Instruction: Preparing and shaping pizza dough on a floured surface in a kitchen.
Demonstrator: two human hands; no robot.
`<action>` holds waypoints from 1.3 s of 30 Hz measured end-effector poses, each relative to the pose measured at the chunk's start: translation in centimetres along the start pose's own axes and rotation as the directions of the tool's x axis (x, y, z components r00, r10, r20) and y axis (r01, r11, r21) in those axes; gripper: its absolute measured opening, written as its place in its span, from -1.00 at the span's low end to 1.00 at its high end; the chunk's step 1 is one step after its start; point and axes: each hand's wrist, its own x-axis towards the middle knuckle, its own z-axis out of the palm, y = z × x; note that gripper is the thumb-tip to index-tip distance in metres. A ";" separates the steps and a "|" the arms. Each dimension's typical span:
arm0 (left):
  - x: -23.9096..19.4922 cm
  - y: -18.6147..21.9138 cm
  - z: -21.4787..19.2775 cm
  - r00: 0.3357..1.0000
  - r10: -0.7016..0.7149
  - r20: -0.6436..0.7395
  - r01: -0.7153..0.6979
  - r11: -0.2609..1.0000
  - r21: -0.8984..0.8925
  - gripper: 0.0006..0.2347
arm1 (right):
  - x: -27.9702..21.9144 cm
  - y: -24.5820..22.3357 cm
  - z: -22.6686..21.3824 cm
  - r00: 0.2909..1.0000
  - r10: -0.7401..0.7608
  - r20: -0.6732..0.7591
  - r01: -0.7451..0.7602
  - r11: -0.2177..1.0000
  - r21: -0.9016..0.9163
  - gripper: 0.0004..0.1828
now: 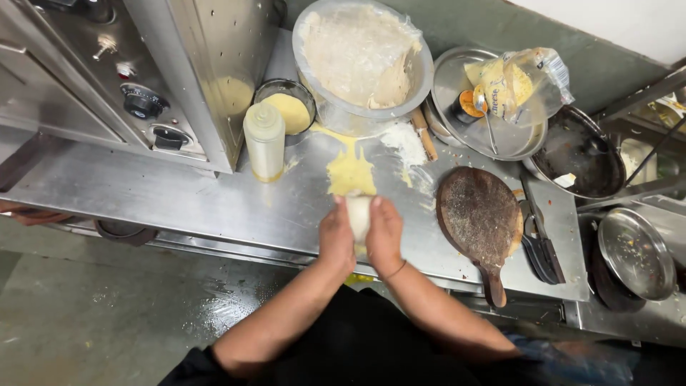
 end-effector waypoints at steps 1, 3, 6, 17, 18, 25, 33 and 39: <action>-0.8 1.0 0.3 0.999 -0.003 -0.041 0.001 0.998 -0.061 -0.60 | -0.7 0.8 -0.2 0.995 -0.092 0.040 0.095 0.992 -0.080 -0.70; -1.1 1.9 0.0 0.997 -0.009 -0.080 0.000 0.993 -0.122 -0.61 | -1.6 -0.1 -0.1 0.980 -0.180 0.086 0.191 0.969 -0.156 -0.70; 0.0 1.1 -1.7 0.956 0.293 -0.028 -0.255 0.873 0.415 -0.67 | -1.9 -3.5 0.6 0.918 -0.334 0.216 0.389 0.866 -0.314 -0.67; -1.2 0.0 -0.7 0.941 -0.221 -0.257 0.164 0.961 -0.225 -0.58 | -1.8 2.5 -0.4 0.979 -0.139 0.151 0.174 0.953 -0.248 -0.73; -0.8 0.3 -0.8 0.940 -0.219 -0.263 0.161 0.961 -0.227 -0.58 | -1.8 1.1 -0.4 0.978 -0.136 0.157 0.172 0.954 -0.245 -0.73; 1.5 -0.6 -1.2 0.872 0.468 0.141 -0.472 0.730 0.494 -0.63 | 1.3 -4.8 0.7 0.967 -0.110 0.228 0.149 0.976 -0.160 -0.54; -1.2 1.9 4.5 0.909 -0.296 -0.294 0.173 0.909 -0.380 -0.58 | 2.6 1.3 -1.6 0.938 0.125 0.322 -0.191 0.965 0.181 -0.63; 4.3 -2.4 -2.5 0.863 0.406 -0.302 -0.267 0.872 0.410 -0.57 | 4.7 -1.6 -0.3 0.884 -0.145 0.445 0.129 0.989 0.066 -0.61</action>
